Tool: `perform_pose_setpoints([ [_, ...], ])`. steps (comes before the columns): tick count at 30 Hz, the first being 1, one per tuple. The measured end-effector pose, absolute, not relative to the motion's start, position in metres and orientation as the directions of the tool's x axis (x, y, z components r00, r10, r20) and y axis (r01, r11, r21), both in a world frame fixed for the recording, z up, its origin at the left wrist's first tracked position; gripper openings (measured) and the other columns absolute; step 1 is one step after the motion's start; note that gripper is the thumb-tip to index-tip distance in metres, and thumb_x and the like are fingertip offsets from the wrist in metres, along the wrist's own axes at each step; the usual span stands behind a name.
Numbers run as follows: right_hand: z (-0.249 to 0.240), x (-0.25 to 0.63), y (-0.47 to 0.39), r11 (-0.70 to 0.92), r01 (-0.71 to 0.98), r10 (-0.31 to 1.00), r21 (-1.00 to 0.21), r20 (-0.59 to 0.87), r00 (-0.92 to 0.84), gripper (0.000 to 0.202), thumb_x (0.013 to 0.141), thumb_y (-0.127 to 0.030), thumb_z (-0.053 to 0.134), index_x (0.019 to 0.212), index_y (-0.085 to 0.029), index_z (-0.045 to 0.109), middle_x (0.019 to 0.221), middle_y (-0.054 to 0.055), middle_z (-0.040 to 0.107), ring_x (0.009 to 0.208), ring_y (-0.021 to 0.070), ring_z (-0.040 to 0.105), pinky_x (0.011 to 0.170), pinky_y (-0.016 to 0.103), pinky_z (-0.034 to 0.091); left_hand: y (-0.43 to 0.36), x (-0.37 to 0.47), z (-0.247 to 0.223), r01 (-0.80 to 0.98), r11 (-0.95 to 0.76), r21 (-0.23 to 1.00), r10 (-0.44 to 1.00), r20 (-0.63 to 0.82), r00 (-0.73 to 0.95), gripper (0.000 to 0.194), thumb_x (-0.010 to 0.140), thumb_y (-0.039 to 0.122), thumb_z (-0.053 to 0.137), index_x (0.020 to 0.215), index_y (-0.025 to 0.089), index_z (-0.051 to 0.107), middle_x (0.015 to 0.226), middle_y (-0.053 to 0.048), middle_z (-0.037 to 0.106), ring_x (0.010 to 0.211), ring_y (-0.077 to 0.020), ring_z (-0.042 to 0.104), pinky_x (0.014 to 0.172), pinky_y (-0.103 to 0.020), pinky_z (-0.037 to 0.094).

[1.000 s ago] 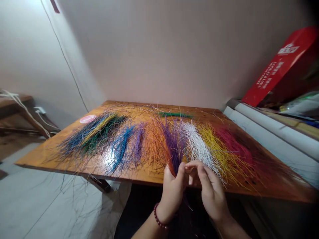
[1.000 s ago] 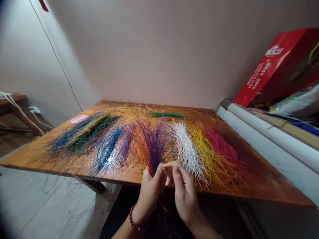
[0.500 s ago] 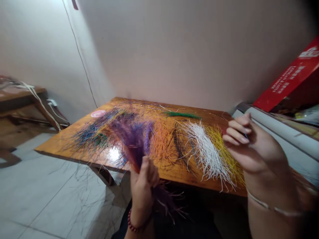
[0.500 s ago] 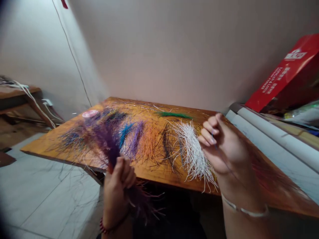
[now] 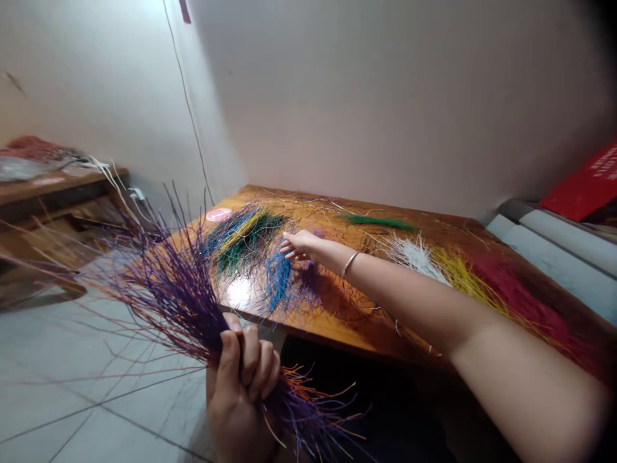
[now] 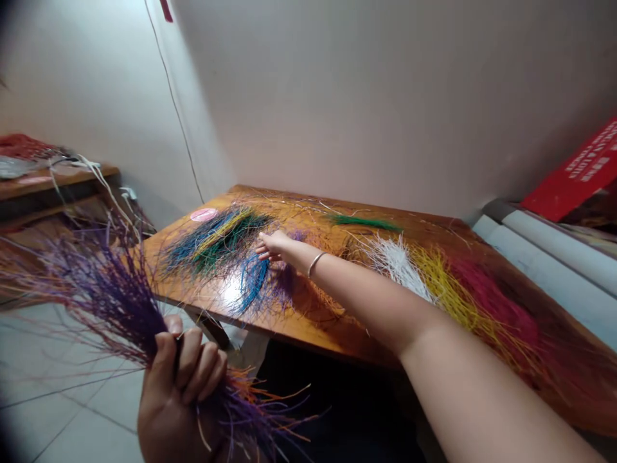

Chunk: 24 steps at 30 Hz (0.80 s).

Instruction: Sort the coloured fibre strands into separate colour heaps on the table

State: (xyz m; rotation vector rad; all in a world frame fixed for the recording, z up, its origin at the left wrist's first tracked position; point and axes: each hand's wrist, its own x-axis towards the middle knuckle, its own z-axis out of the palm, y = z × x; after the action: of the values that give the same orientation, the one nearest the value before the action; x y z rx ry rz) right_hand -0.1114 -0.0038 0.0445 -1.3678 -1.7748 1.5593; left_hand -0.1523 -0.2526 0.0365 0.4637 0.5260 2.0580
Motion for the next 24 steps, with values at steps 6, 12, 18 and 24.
perform_pose_setpoints([
  [6, 0.044, -0.095, -0.007, 0.124, 0.563, 0.951, -0.817, -0.064, -0.302, 0.032, 0.091, -0.030, 0.046, 0.117, -0.012, 0.053, 0.091, 0.011, 0.072, 0.057, 0.0141, 0.064, 0.056, 0.026, 0.047, -0.250, -0.158, 0.032, -0.716, -0.475, 0.511, 0.864, 0.118, -0.489, 0.009, 0.090, 0.025, 0.051, 0.083, 0.019, 0.052, 0.053, 0.008, 0.013, 0.039, -0.0052, 0.007, 0.032, -0.017, 0.014],
  [12, 0.021, -0.074, -0.078, 0.893, 0.413, 0.448, -0.181, 0.256, -0.857, 0.053, 0.090, -0.048, 0.045, 0.138, -0.025, 0.042, 0.145, 0.011, 0.042, 0.130, 0.0282, 0.041, 0.103, 0.046, 0.033, -0.248, -0.157, 0.032, -0.709, -0.463, 0.532, 0.867, 0.107, -0.486, 0.010, 0.091, 0.025, 0.049, 0.083, 0.019, 0.052, 0.053, 0.007, 0.013, 0.040, -0.0056, 0.007, 0.033, -0.017, 0.015],
  [18, -0.015, -0.078, -0.084, 0.947, 0.320, 0.318, -0.003, 0.106, -0.942, 0.059, 0.094, -0.052, 0.030, 0.145, -0.022, 0.031, 0.154, 0.010, 0.023, 0.142, 0.0294, 0.017, 0.109, 0.060, 0.013, -0.246, -0.149, 0.033, -0.722, -0.453, 0.523, 0.872, 0.091, -0.481, 0.011, 0.090, 0.026, 0.051, 0.082, 0.019, 0.051, 0.052, 0.008, 0.015, 0.040, -0.0054, 0.006, 0.033, -0.016, 0.015],
  [24, -0.026, -0.089, -0.062, 0.933, 0.360, 0.353, 0.027, 0.141, -0.925, 0.057, 0.095, -0.050, 0.029, 0.145, -0.023, 0.030, 0.153, 0.009, 0.025, 0.141, 0.0304, 0.020, 0.107, 0.065, 0.011, -0.245, -0.144, 0.033, -0.731, -0.425, 0.534, 0.887, 0.085, -0.454, 0.012, 0.090, 0.027, 0.052, 0.081, 0.019, 0.051, 0.052, 0.008, 0.018, 0.039, -0.0050, 0.008, 0.033, -0.016, 0.015],
])
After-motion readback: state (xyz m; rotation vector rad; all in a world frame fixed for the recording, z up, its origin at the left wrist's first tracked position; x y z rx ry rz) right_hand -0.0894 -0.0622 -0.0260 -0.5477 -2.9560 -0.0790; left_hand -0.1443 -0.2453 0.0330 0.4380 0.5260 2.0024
